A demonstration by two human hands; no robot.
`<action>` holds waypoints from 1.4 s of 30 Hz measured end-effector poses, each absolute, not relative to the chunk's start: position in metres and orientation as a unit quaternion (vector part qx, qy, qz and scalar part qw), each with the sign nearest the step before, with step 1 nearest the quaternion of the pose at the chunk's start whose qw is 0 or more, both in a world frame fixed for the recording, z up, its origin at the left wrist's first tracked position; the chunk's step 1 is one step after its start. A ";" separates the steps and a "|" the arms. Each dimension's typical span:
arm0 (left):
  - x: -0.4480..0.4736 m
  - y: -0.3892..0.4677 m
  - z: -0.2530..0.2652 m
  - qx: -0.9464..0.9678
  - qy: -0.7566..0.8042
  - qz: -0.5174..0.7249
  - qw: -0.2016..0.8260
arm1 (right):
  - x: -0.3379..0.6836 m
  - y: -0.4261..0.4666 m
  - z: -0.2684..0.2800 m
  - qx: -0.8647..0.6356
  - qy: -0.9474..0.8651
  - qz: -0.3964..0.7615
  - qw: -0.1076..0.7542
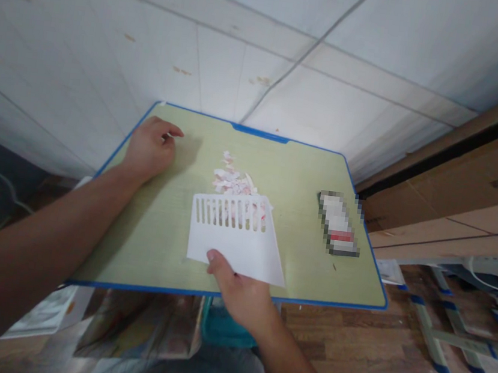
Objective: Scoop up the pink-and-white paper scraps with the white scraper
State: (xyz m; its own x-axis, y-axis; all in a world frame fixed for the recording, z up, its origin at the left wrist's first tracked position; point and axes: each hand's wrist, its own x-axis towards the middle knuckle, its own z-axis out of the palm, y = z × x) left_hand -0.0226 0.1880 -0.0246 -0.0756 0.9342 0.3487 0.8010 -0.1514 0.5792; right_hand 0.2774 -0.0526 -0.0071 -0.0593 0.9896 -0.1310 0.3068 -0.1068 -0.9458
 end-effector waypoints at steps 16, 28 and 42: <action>-0.020 0.167 -0.020 0.669 0.645 0.358 0.089 | 0.273 -0.053 -0.009 -0.568 -0.555 0.468 0.388; -0.022 0.173 -0.026 0.667 0.633 0.382 0.095 | 0.277 -0.054 -0.011 -0.614 -0.536 0.444 0.372; -0.018 0.179 -0.028 0.655 0.637 0.396 0.087 | 0.277 -0.056 -0.012 -0.588 -0.536 0.474 0.377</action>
